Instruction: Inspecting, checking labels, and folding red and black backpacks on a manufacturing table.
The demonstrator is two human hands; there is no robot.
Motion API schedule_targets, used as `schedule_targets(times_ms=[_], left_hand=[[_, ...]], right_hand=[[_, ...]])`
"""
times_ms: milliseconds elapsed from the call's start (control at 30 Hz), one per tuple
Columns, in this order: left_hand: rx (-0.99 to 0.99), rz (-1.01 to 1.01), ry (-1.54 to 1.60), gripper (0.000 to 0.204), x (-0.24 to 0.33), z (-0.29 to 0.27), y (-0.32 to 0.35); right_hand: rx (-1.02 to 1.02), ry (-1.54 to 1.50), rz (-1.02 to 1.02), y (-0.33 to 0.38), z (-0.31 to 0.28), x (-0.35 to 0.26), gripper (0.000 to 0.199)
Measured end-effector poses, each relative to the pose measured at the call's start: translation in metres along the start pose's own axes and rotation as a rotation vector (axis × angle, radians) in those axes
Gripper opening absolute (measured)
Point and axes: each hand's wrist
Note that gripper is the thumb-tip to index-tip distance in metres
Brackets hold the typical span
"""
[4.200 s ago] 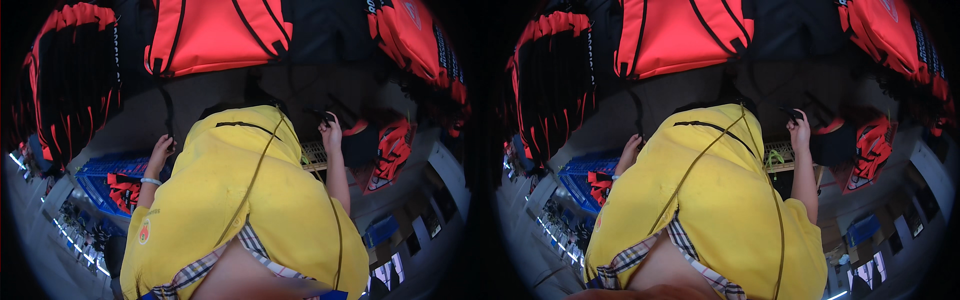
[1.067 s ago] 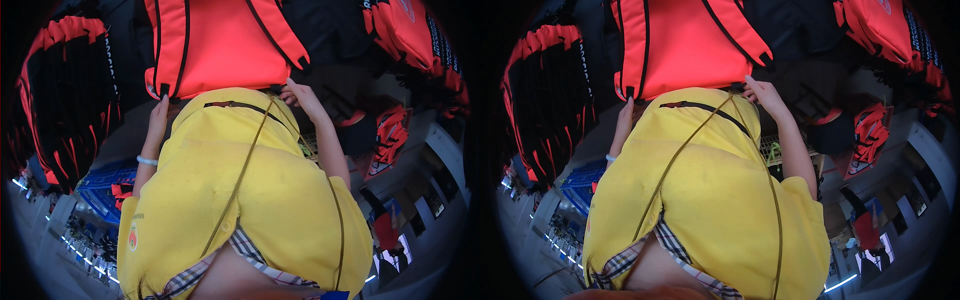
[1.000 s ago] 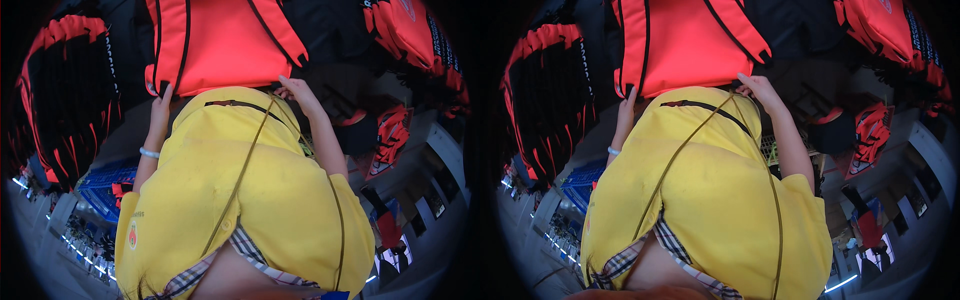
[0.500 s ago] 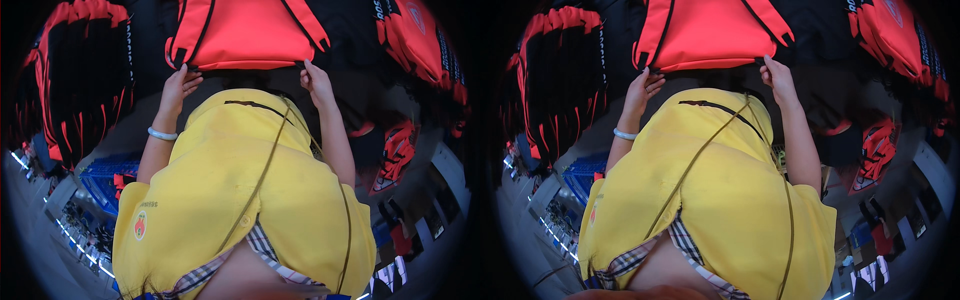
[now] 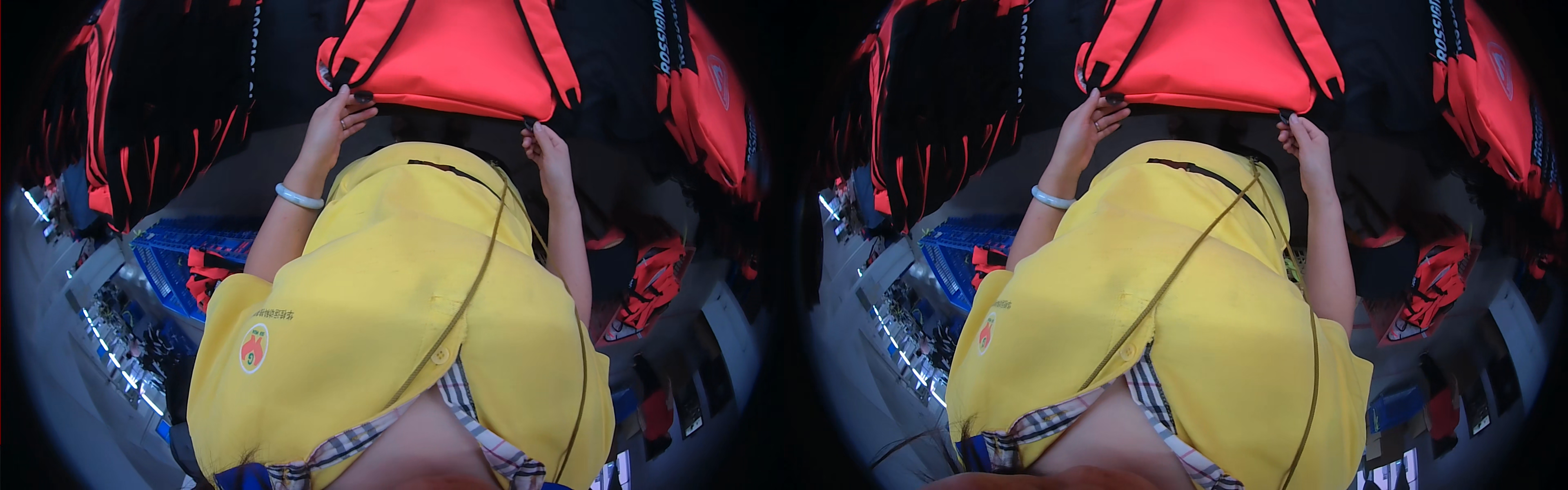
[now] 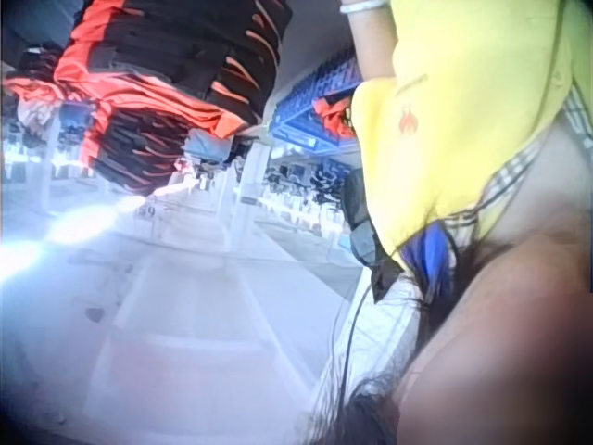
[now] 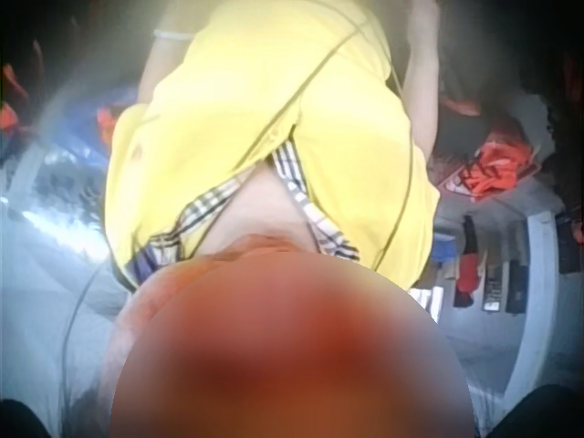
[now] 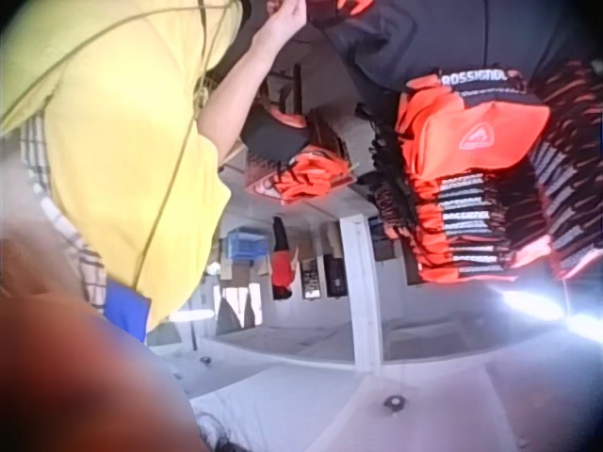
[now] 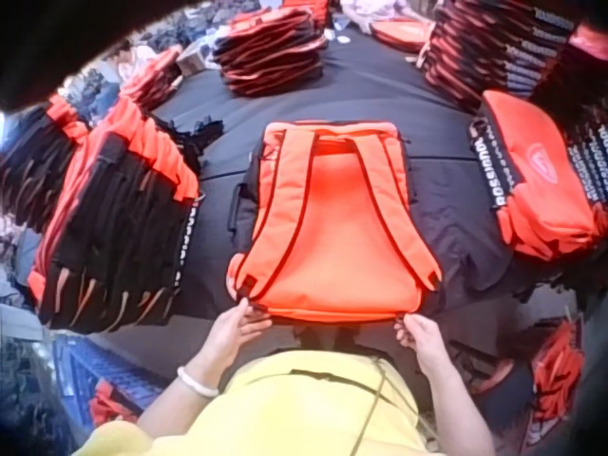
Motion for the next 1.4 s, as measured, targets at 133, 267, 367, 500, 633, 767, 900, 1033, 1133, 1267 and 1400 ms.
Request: schedule_targets(times_ms=[133, 267, 367, 500, 633, 767, 900, 1033, 1133, 1267, 1400], left_hand=[[-0.028, 0.044, 0.079, 0.045, -0.005, -0.003, -0.002], [-0.04, 0.032, 0.134, 0.044, -0.001, 0.001, 0.002], [-0.034, 0.041, 0.153, 0.044, -0.001, -0.002, 0.004], [-0.052, 0.062, 0.166, 0.044, -0.002, -0.005, 0.005], [-0.002, 0.018, 0.093, 0.036, 0.006, 0.004, 0.005], [0.13, 0.227, -0.03, 0.029, 0.014, -0.024, 0.006], [0.417, 0.435, -0.33, 0.037, 0.025, -0.05, 0.004], [0.396, 0.316, -0.491, 0.074, 0.03, -0.041, -0.025], [0.257, 0.268, -0.535, 0.102, 0.021, -0.023, -0.047], [0.287, 0.297, -0.856, 0.11, -0.003, -0.031, -0.048], [0.429, 0.179, -0.871, 0.107, 0.011, -0.012, -0.033]], right_hand=[[-0.066, 0.059, -0.025, 0.002, 0.001, 0.002, 0.018], [-0.096, 0.029, -0.015, 0.008, -0.001, 0.002, 0.017], [-0.096, -0.015, -0.012, 0.008, 0.0, 0.002, 0.016], [-0.108, -0.021, -0.001, 0.007, 0.001, -0.002, 0.016], [-0.107, -0.041, -0.014, 0.008, -0.004, -0.004, 0.016], [0.129, 0.183, -0.003, 0.007, -0.023, -0.003, 0.015], [0.422, 0.312, -0.212, -0.003, -0.05, -0.016, 0.015], [0.73, 1.027, -0.503, -0.028, -0.066, -0.041, 0.04], [0.307, 0.683, -0.278, -0.031, -0.039, -0.064, 0.033], [-0.358, 0.893, 0.128, 0.02, 0.059, -0.117, 0.022], [0.444, 0.759, -0.393, -0.023, 0.0, -0.096, 0.031]])
Point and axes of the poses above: each hand's wrist, its own y-axis away from the middle knuckle, its own z-axis out of the palm, x = y × z, and after that the axes turned 15 degrees about -x, right-handed
